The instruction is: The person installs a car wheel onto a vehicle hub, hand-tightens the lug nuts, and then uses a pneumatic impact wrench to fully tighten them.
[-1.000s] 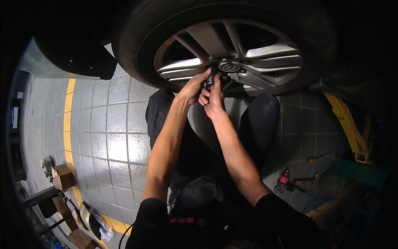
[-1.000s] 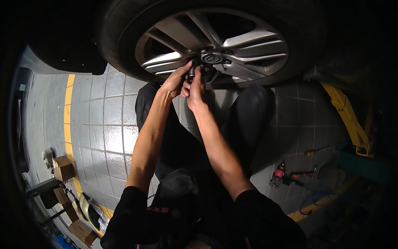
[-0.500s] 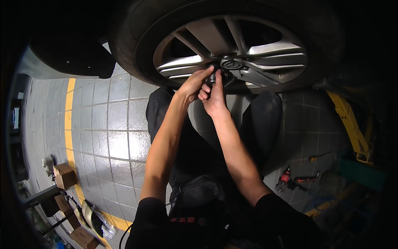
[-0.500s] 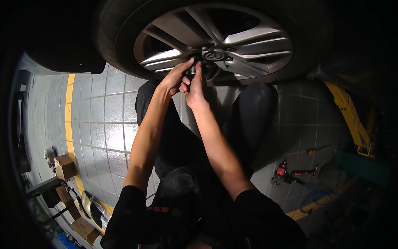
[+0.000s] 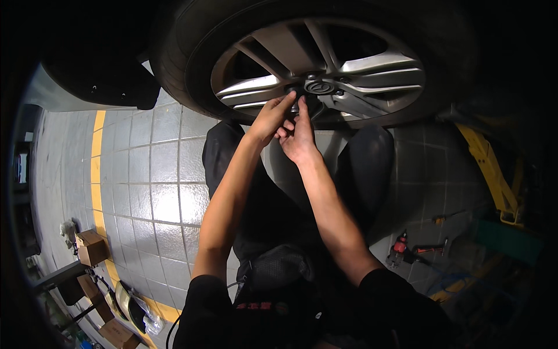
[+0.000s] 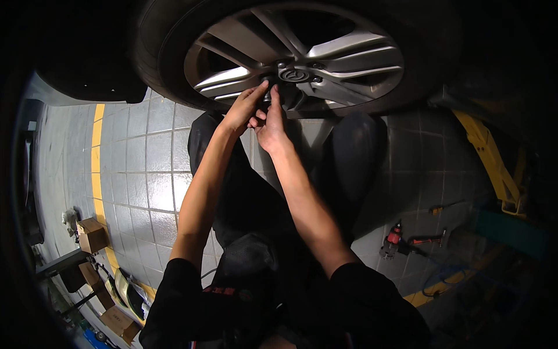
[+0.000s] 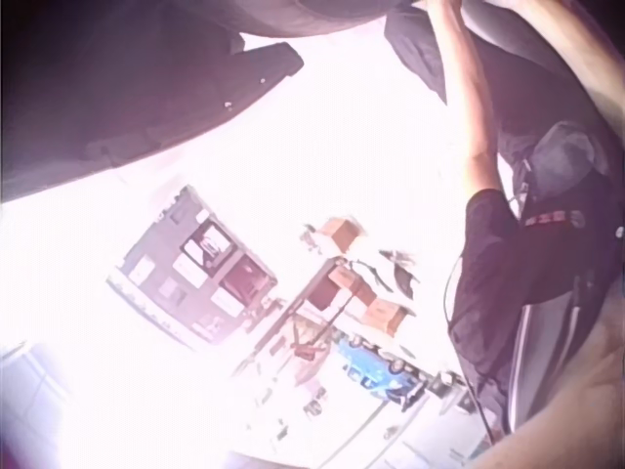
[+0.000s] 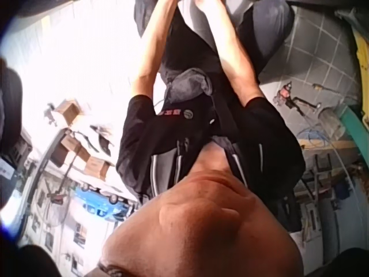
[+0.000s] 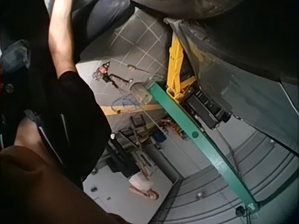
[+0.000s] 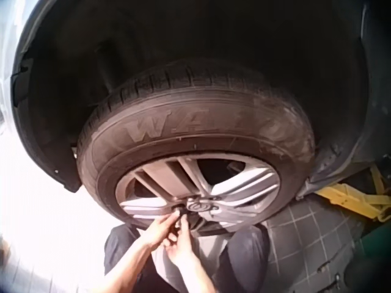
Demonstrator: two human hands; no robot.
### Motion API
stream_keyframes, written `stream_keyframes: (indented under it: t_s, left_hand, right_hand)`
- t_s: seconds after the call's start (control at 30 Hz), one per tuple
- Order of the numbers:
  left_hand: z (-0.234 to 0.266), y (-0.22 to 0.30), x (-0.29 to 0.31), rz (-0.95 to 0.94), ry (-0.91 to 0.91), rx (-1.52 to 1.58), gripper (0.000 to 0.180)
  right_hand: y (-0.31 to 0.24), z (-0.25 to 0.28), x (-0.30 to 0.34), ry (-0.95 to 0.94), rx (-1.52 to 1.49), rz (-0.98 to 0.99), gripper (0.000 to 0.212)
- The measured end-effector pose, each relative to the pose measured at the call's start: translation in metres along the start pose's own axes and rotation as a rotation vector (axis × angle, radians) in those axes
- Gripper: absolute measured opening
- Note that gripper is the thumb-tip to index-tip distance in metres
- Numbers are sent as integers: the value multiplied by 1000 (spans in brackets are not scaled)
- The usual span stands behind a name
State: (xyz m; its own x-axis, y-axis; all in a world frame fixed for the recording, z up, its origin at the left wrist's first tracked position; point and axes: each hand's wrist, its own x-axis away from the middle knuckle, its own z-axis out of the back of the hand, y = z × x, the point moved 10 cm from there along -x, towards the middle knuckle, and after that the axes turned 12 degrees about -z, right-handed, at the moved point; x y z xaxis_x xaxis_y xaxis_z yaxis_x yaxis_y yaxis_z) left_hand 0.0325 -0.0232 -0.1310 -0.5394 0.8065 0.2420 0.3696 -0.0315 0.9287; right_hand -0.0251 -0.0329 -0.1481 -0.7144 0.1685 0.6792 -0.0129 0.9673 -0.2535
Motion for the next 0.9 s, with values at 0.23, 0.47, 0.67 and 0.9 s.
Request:
stream_keyframes:
  t_s: [0.23,0.47,0.67,0.9]
  left_hand:
    - [-32,-8,33,14,-31,137,40]
    - [-51,27,15,-144,-83,238,33]
    - [-49,26,1,-107,4,353,37]
    - [-48,44,-4,-101,-15,308,36]
  right_hand:
    - [0,24,34,13,329,143,50]
    - [-62,-8,59,79,614,515,39]
    - [-78,-18,53,114,690,510,46]
    - [-50,-24,48,-142,336,189,55]
